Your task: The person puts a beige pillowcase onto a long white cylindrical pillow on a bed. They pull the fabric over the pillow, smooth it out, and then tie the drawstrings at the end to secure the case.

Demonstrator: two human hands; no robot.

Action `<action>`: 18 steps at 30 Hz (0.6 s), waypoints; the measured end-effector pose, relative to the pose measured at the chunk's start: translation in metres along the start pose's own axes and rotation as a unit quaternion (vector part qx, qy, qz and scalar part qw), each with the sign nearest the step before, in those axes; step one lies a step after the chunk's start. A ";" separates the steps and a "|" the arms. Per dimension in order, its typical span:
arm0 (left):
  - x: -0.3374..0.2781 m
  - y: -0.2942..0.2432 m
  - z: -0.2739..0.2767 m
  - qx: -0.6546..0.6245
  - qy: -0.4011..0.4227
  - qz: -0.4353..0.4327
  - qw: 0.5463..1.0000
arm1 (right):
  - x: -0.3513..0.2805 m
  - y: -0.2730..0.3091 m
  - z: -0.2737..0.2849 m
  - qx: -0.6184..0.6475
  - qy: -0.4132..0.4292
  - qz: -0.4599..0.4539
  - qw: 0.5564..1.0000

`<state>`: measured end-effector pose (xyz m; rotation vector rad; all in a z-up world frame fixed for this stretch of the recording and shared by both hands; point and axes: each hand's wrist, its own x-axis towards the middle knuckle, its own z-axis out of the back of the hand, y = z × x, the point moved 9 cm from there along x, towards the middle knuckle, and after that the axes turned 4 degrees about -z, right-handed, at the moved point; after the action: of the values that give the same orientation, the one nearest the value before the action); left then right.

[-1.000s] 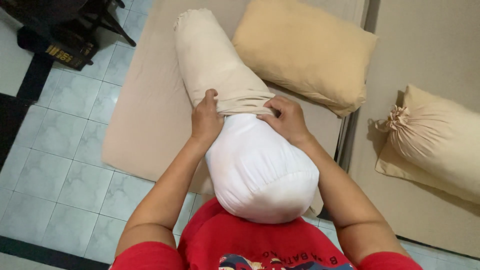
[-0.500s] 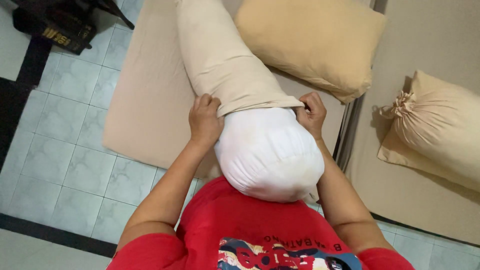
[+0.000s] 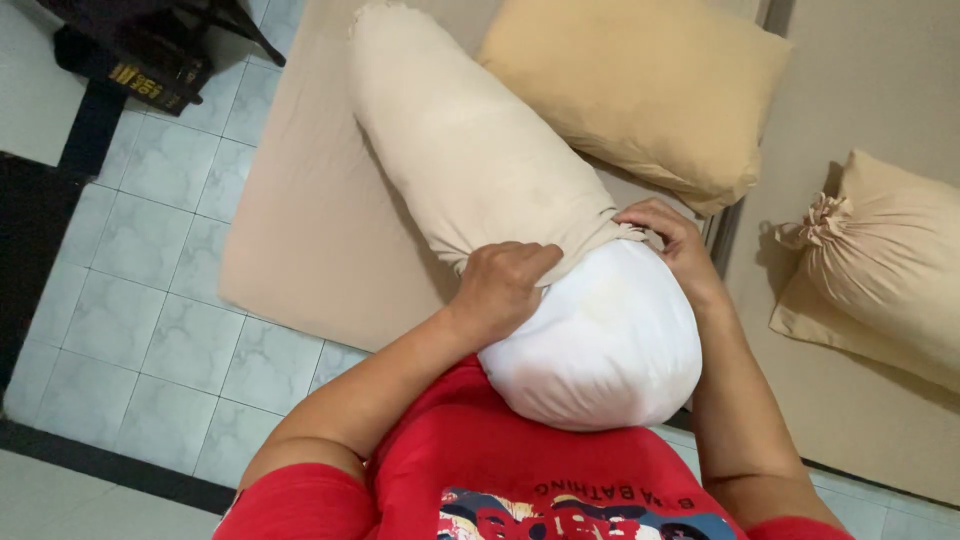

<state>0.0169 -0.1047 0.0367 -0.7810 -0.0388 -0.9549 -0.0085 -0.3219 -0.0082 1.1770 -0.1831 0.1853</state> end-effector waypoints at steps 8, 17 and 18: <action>0.054 0.010 0.011 -0.013 0.012 0.069 0.997 | 0.026 0.045 -0.010 -0.010 0.080 -0.018 0.997; 0.022 0.039 0.028 0.139 -0.092 0.016 0.986 | 0.018 0.020 -0.040 0.025 0.005 -0.126 0.992; 0.007 0.045 0.034 0.186 -0.158 0.011 0.970 | 0.013 0.008 -0.038 0.044 -0.018 -0.124 0.991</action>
<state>0.0643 -0.0741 0.0382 -0.5759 -0.4730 -0.7643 0.0036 -0.2835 -0.0120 1.2796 -0.0590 -0.0467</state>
